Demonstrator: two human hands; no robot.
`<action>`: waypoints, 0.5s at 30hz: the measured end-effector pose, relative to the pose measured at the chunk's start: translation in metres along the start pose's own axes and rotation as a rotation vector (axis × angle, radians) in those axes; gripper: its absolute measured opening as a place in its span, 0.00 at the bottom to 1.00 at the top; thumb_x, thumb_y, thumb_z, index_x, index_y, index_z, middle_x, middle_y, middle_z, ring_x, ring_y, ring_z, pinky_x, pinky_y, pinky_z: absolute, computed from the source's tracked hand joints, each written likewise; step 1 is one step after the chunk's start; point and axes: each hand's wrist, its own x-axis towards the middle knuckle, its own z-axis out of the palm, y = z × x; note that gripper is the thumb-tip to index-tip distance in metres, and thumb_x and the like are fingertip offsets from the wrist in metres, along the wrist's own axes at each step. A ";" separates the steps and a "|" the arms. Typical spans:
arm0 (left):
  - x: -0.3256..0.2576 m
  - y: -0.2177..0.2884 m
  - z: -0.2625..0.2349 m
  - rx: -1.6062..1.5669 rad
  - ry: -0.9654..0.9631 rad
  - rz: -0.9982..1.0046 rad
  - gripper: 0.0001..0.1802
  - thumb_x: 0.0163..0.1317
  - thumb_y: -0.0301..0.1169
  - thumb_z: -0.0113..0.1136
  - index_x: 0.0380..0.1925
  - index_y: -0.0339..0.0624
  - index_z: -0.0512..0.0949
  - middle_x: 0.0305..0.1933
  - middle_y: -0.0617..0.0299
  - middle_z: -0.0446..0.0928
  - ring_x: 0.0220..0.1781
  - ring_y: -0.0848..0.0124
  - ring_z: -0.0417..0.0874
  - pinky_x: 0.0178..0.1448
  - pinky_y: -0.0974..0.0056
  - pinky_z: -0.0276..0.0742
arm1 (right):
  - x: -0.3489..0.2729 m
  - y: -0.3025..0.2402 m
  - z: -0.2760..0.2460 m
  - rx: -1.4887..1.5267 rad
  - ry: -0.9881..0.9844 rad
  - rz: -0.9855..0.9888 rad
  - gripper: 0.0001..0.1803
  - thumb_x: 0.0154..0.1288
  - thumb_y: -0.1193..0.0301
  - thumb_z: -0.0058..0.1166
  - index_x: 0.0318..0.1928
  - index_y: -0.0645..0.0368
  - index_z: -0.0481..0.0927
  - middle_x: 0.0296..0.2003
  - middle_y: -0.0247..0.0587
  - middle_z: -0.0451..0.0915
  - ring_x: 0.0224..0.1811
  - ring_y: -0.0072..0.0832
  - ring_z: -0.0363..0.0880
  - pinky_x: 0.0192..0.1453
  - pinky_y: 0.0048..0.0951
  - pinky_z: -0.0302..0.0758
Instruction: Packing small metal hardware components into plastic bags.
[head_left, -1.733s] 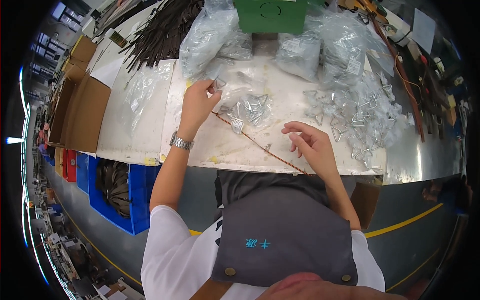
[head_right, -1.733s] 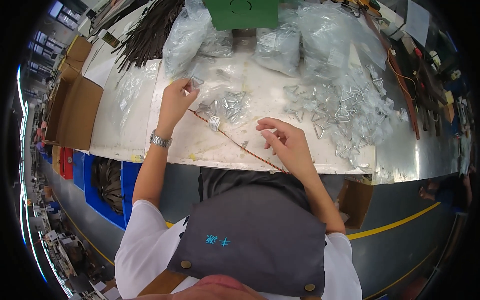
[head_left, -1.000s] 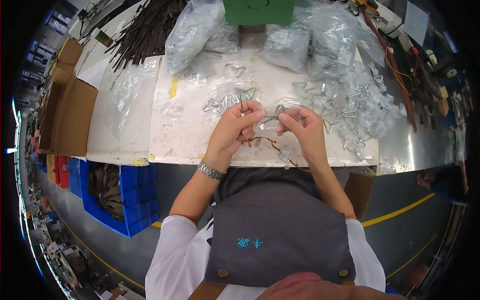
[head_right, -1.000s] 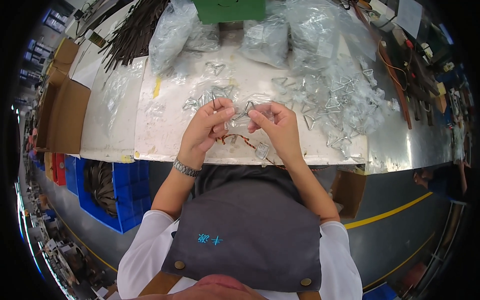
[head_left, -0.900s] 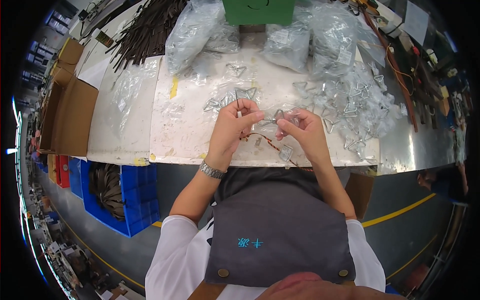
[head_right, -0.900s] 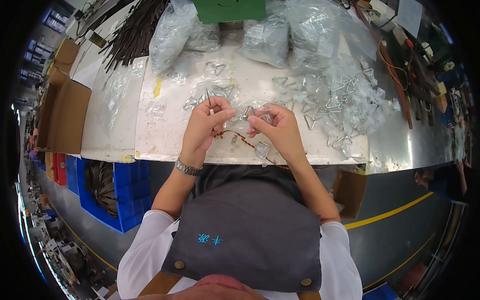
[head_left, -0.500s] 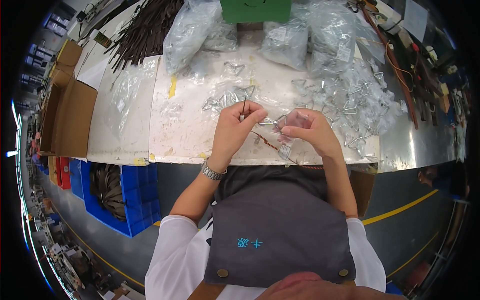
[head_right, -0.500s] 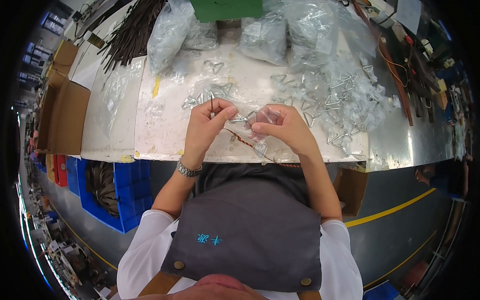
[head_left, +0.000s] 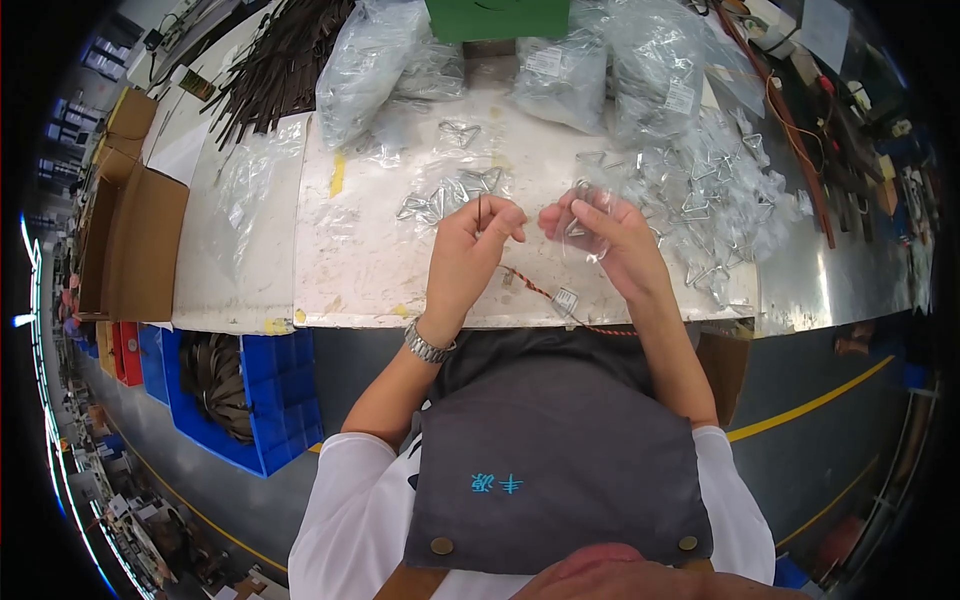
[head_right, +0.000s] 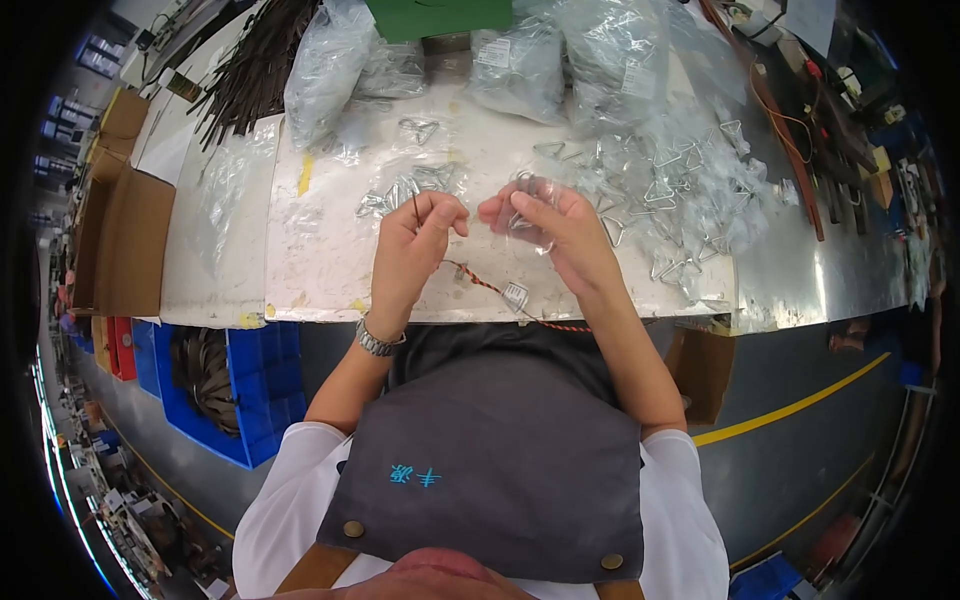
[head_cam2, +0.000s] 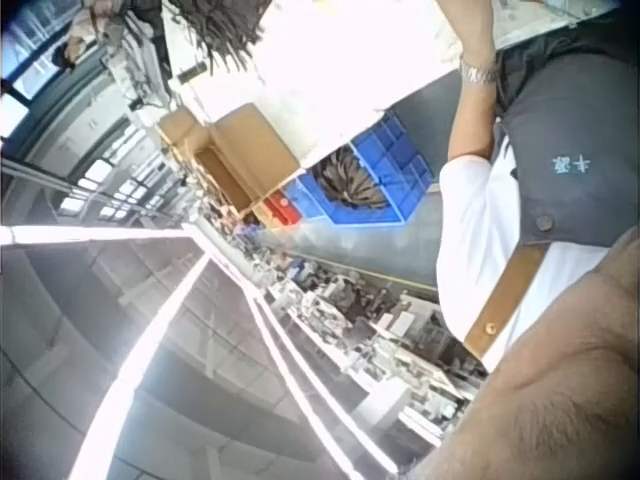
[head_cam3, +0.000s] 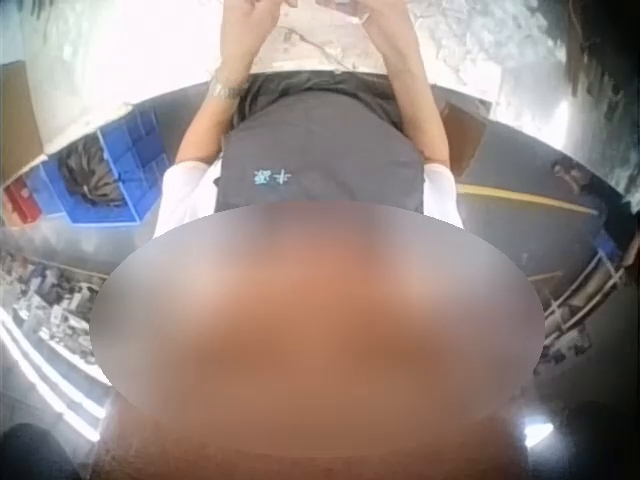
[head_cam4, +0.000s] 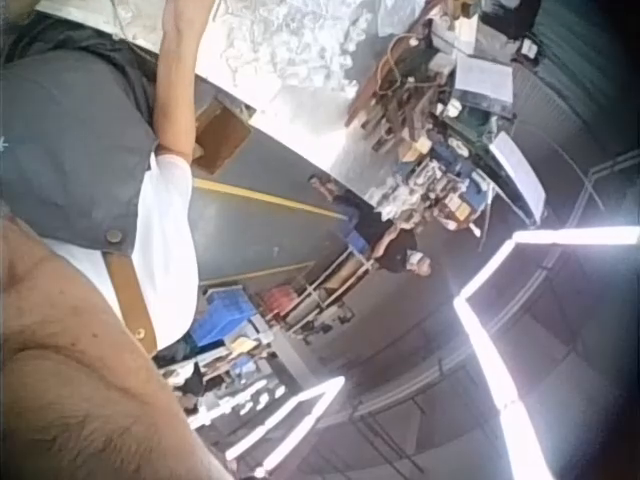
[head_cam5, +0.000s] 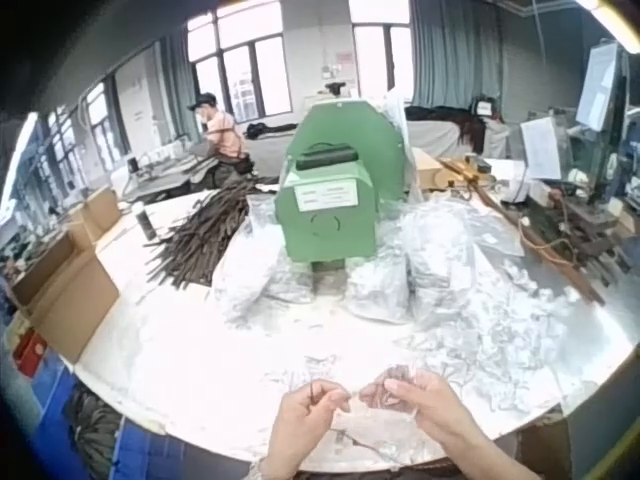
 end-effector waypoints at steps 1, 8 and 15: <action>-0.003 0.000 0.000 -0.065 -0.076 -0.123 0.09 0.76 0.29 0.64 0.48 0.33 0.84 0.36 0.67 0.86 0.21 0.84 0.68 0.27 0.74 0.64 | 0.004 0.007 0.001 0.059 0.031 -0.107 0.11 0.79 0.66 0.60 0.51 0.61 0.83 0.53 0.53 0.89 0.54 0.33 0.89 0.62 0.36 0.83; -0.024 -0.016 0.034 -0.521 -0.151 -0.319 0.11 0.76 0.34 0.66 0.46 0.36 0.84 0.23 0.73 0.76 0.17 0.86 0.64 0.21 0.74 0.56 | -0.001 0.015 0.024 0.112 0.020 -0.018 0.17 0.83 0.60 0.53 0.54 0.62 0.82 0.55 0.55 0.88 0.55 0.37 0.89 0.64 0.37 0.82; -0.025 -0.004 0.030 -0.461 -0.171 -0.295 0.09 0.76 0.33 0.65 0.42 0.37 0.84 0.23 0.71 0.78 0.17 0.86 0.64 0.21 0.74 0.56 | -0.005 0.012 0.026 0.240 -0.015 0.051 0.28 0.88 0.56 0.41 0.65 0.71 0.78 0.61 0.60 0.84 0.59 0.39 0.87 0.63 0.41 0.83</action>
